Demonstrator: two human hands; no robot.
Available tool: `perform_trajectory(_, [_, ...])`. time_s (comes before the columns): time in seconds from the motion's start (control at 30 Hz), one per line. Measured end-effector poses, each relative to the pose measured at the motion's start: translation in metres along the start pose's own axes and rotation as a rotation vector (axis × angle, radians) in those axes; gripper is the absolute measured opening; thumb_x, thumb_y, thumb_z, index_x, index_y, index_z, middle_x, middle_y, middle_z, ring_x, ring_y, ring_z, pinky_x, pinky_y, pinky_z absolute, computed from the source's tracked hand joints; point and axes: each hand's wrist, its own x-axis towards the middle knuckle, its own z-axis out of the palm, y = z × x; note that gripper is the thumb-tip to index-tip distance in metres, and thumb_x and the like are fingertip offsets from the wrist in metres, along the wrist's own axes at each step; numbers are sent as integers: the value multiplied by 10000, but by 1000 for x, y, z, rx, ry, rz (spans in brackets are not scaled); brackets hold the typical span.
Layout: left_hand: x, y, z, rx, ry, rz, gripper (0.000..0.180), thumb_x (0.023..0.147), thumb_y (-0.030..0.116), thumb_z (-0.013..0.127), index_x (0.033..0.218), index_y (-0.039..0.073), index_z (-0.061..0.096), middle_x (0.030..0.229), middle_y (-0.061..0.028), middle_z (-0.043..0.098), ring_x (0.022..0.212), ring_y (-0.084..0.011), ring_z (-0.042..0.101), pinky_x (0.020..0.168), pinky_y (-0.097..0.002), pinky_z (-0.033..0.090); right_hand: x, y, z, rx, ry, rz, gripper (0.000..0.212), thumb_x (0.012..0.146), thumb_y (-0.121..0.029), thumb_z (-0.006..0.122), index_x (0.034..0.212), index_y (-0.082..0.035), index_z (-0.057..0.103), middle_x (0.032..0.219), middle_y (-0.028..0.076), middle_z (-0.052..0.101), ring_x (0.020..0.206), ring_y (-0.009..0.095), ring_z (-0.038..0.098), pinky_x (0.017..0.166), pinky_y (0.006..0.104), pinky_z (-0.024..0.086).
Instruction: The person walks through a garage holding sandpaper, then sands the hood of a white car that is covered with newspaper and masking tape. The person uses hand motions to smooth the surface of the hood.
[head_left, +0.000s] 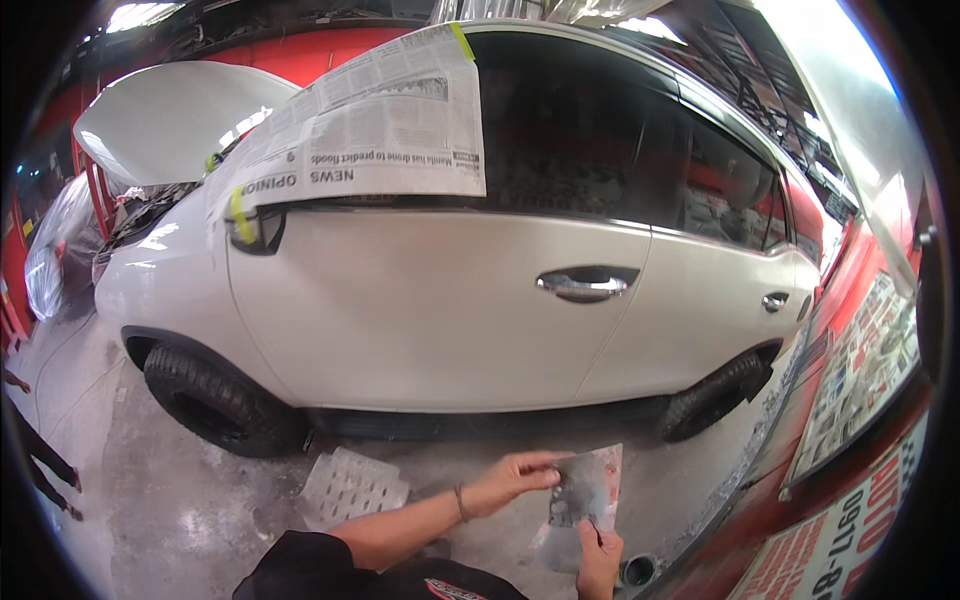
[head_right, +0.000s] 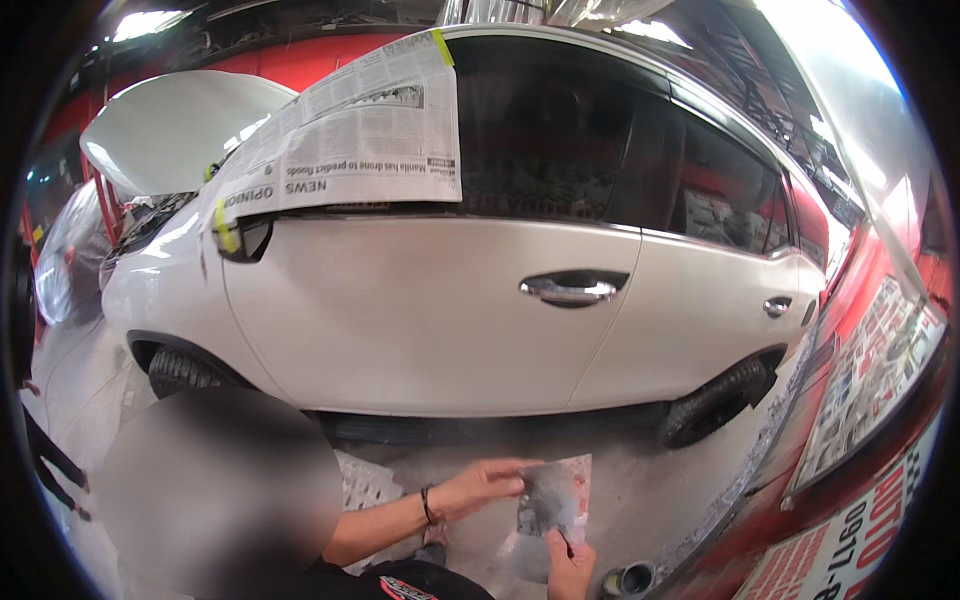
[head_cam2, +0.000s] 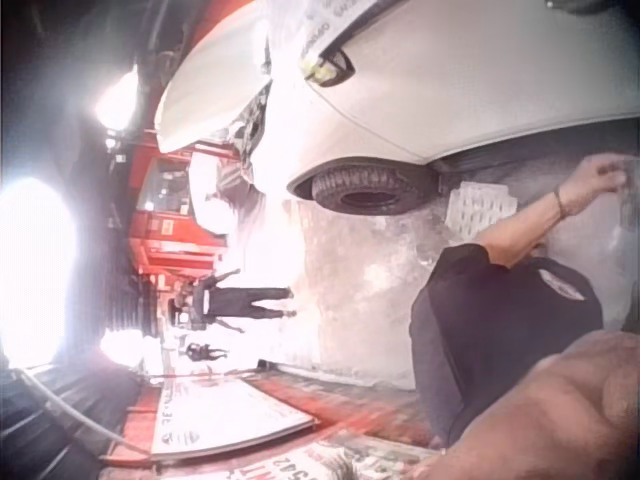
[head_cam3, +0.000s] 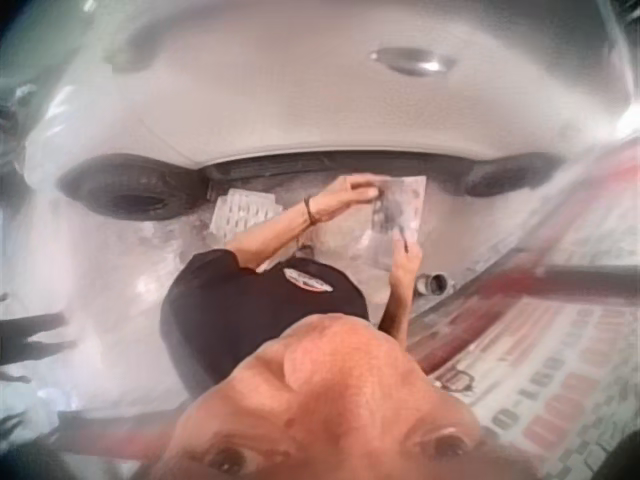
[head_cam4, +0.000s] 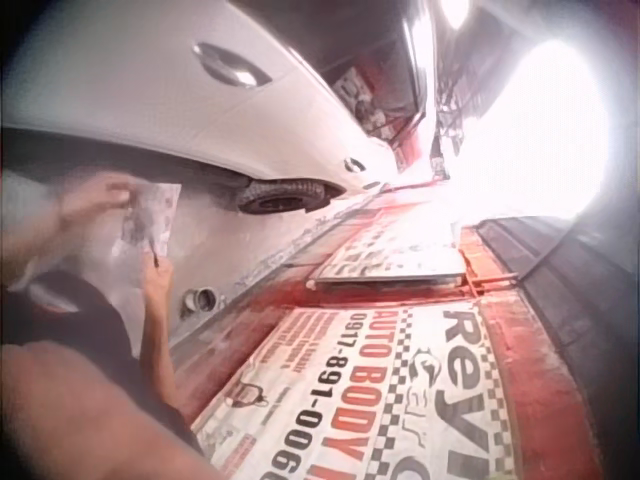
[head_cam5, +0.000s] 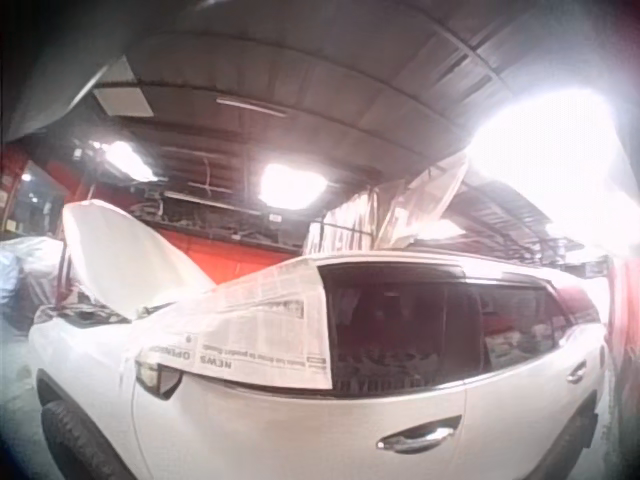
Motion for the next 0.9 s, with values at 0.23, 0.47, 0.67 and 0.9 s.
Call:
perform_trajectory(0.23, [171, 256, -208, -346, 223, 683, 358, 1052, 183, 584, 1397, 86, 593, 1344, -87, 670, 1246, -257, 649, 1095, -420, 502, 83, 12, 10, -55, 142, 13, 329, 1053, -248, 631, 1218, 28, 700, 910, 37, 680, 775, 168, 611, 696, 322, 506])
perform_trajectory(0.47, [192, 485, -226, 47, 466, 1174, 355, 1014, 98, 573, 1366, 100, 617, 1317, -116, 683, 1220, -328, 657, 1071, -453, 513, 156, 37, 17, 115, 112, 134, 249, 1068, -256, 611, 1120, -32, 707, 755, -57, 558, 581, 71, 449, 487, 260, 355])
perform_trajectory(0.67, [210, 597, -150, 1422, 951, 1689, 385, 979, 97, 593, 1363, 111, 627, 1290, -135, 693, 1195, -378, 658, 1054, -465, 520, 197, 33, 2, 207, 69, 204, 253, 1056, -250, 645, 1130, -22, 726, 775, -58, 580, 622, 48, 452, 517, 245, 332])
perform_trajectory(0.9, [240, 631, -136, 2375, 935, 1879, 437, 975, 117, 630, 1409, 136, 579, 1362, -159, 639, 1248, -384, 621, 1094, -466, 504, 255, 88, -28, 241, 185, 220, 281, 1053, -278, 671, 856, -77, 654, 643, -69, 482, 545, 59, 407, 488, 268, 311])
